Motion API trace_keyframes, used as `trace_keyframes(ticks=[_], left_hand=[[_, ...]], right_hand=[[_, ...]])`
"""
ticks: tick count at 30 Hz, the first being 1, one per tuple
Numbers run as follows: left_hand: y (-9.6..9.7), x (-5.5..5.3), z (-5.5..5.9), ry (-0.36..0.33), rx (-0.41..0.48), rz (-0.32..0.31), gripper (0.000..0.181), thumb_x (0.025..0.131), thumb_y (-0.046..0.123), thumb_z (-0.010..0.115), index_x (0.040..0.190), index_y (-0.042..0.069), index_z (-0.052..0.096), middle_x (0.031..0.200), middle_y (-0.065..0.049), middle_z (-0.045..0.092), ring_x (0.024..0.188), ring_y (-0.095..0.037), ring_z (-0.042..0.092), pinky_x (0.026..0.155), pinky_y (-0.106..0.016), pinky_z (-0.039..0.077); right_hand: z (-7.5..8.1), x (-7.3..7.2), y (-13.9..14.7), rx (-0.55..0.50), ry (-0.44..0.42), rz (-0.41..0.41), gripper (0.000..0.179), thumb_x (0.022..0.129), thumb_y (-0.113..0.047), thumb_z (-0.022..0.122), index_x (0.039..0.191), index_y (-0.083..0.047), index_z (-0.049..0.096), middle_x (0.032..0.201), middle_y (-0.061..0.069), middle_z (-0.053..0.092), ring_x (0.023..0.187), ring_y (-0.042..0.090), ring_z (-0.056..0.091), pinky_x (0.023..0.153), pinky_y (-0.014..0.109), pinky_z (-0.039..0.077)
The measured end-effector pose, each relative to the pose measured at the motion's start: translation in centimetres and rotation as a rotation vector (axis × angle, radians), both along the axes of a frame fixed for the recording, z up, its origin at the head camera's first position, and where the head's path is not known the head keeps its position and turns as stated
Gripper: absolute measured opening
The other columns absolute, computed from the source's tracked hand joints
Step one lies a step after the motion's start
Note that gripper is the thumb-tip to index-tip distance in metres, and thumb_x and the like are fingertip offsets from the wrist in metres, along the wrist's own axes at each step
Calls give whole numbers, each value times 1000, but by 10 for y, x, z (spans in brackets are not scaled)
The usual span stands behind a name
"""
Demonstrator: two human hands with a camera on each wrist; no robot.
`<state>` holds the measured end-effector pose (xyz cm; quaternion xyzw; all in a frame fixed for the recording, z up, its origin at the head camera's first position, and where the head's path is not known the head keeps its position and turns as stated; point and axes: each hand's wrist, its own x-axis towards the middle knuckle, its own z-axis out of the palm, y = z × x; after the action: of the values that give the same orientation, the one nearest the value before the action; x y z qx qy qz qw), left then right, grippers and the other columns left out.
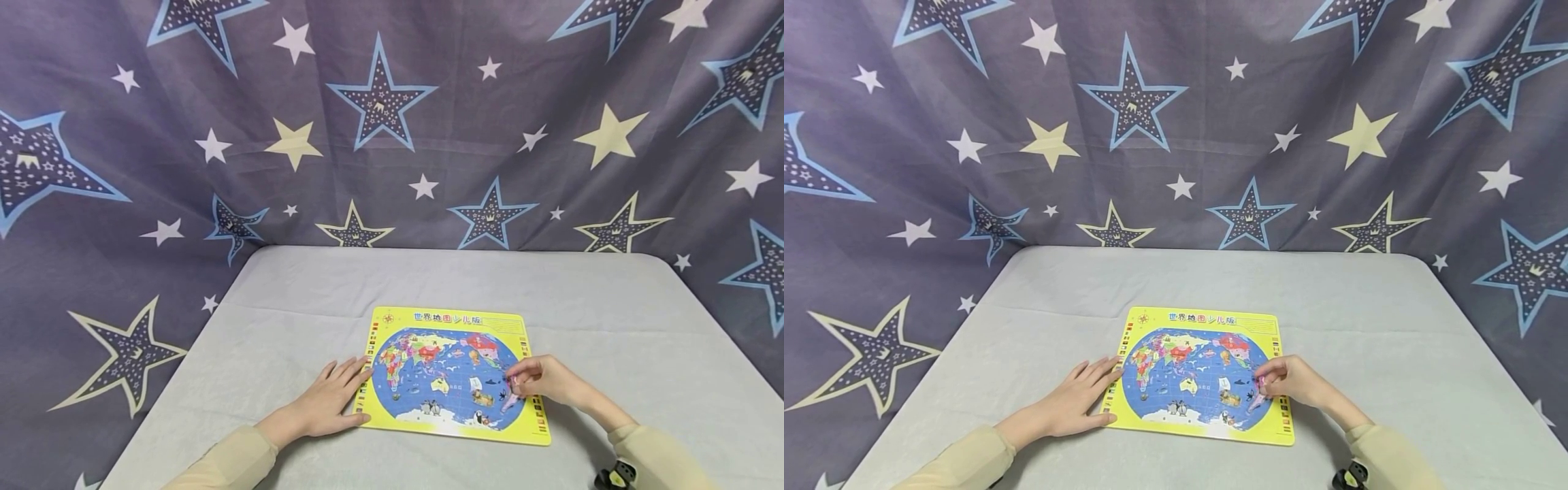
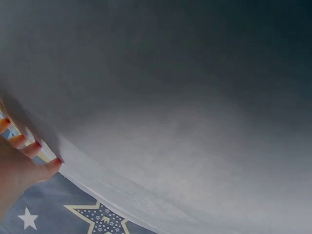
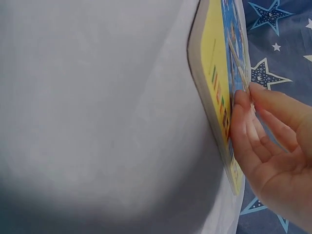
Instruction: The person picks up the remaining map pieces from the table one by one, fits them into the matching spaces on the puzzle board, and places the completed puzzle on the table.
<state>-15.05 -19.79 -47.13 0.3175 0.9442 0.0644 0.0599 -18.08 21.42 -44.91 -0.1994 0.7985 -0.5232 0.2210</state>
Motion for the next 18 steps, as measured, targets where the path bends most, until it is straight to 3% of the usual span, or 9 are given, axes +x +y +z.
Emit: trace_keyframes(ticks=[13,18], left_hand=[[0,1,0,8,12,-6,77,83,65,32,140,13,27,146,-5,18,132,-26,19,101,-52,17],[1,1,1,-4,16,2,77,83,65,33,140,13,27,146,-5,19,132,-26,18,102,-51,17]], right_hand=[[-1,1,-3,29,38,-11,36,76,1,63,107,15,54,78,17,62,65,13,59,59,23,49],[-5,0,-1,21,88,19,37,74,-1,64,106,14,55,76,10,62,66,12,58,59,24,49]])
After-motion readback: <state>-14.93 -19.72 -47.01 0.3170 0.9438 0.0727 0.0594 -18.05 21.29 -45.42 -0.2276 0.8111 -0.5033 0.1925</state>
